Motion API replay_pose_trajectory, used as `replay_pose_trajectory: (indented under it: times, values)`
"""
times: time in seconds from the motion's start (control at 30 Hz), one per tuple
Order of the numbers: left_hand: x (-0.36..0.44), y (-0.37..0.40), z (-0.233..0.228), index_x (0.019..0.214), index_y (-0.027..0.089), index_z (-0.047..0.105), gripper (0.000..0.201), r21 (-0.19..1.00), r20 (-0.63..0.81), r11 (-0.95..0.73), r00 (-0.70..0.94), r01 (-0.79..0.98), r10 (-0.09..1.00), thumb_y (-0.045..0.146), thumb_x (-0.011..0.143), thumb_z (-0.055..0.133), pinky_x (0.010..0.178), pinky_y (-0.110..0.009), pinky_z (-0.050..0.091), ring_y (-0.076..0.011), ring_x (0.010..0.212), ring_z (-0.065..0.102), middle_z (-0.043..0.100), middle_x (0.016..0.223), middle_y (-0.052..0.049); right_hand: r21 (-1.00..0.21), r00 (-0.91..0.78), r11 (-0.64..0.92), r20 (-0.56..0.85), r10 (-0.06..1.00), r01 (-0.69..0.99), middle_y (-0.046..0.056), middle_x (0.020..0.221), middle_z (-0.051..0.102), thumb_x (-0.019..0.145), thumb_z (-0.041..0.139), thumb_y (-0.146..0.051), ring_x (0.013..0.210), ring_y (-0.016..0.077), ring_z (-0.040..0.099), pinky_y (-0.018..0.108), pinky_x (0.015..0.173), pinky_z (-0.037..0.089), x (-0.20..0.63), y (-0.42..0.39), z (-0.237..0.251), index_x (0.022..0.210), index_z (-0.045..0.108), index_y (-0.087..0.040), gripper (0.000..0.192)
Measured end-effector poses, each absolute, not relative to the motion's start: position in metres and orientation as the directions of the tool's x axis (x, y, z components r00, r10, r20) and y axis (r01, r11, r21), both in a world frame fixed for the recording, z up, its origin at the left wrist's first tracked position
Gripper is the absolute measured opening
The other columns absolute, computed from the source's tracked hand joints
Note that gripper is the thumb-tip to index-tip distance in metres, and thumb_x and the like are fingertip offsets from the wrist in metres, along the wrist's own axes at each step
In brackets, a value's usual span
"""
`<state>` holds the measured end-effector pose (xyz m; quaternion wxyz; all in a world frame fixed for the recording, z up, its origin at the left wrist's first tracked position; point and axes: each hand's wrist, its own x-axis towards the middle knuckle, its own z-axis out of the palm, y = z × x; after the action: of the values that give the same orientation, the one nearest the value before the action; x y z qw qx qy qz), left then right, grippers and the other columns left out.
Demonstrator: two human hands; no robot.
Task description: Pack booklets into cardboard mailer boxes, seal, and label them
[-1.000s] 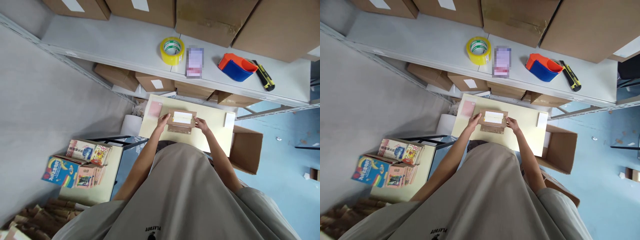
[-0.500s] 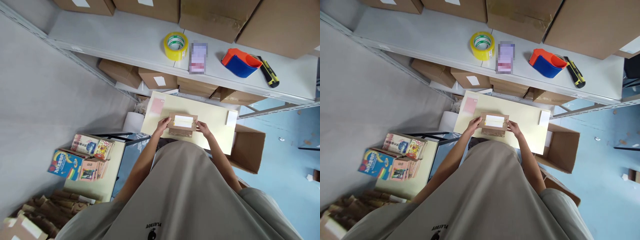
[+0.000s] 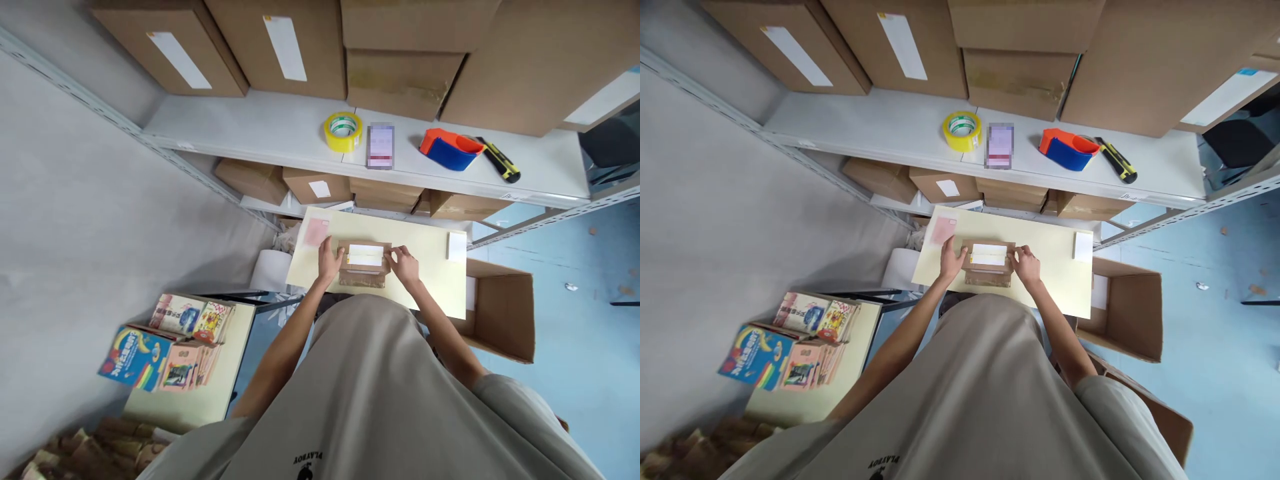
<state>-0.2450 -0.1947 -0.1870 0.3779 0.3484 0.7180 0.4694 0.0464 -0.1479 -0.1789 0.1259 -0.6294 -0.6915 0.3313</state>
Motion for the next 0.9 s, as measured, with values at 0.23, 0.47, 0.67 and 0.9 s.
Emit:
replay_pose_trajectory:
  times: [0.23,0.47,0.67,0.9]
  values:
    - [-0.212,-0.118,-0.070,0.139,0.027,0.086,0.036,0.970,0.174,-0.143,-0.155,0.195,0.972,0.040,0.105,0.083,0.154,-0.057,0.024,-0.0406,0.172,0.050,0.070,0.169,-0.016,-0.591,-0.137,0.305,0.312,0.940,0.747,0.024,0.167,0.063,0.122,0.047,-0.061,0.156,0.0488,0.059,0.064,0.132,0.051,0.067,-0.028,-0.053,0.163,0.067,-0.025,0.059]
    - [-0.168,-0.046,0.019,0.145,0.024,0.084,0.042,0.886,0.429,-0.420,0.001,0.198,0.904,0.047,0.109,0.081,0.153,-0.059,0.027,-0.0418,0.168,0.054,0.072,0.166,-0.016,-0.328,-0.045,0.144,0.292,0.955,0.934,0.038,0.149,0.070,0.107,0.068,-0.033,0.148,0.0507,0.064,0.074,0.131,0.044,0.081,0.115,0.009,0.151,0.060,-0.001,0.055]
    - [-0.158,-0.042,0.021,0.148,0.022,0.083,0.050,0.839,0.479,-0.472,0.045,0.270,0.877,0.055,0.112,0.074,0.149,-0.061,0.036,-0.0427,0.160,0.062,0.074,0.163,-0.019,-0.416,-0.019,0.077,0.141,0.990,0.906,0.037,0.126,0.081,0.100,0.074,-0.023,0.137,0.0482,0.074,0.072,0.134,0.042,0.080,0.119,0.006,0.137,0.069,-0.001,0.043]
    - [-0.166,-0.095,-0.020,0.138,0.026,0.084,0.044,0.953,0.271,-0.266,-0.014,0.147,0.963,0.058,0.109,0.081,0.133,-0.059,0.055,-0.0406,0.139,0.077,0.085,0.144,-0.016,-0.800,-0.032,0.165,0.180,0.983,0.577,0.023,0.125,0.082,0.098,0.077,-0.077,0.129,0.0485,0.077,0.069,0.120,0.061,0.071,0.031,-0.022,0.135,0.065,-0.022,0.067]
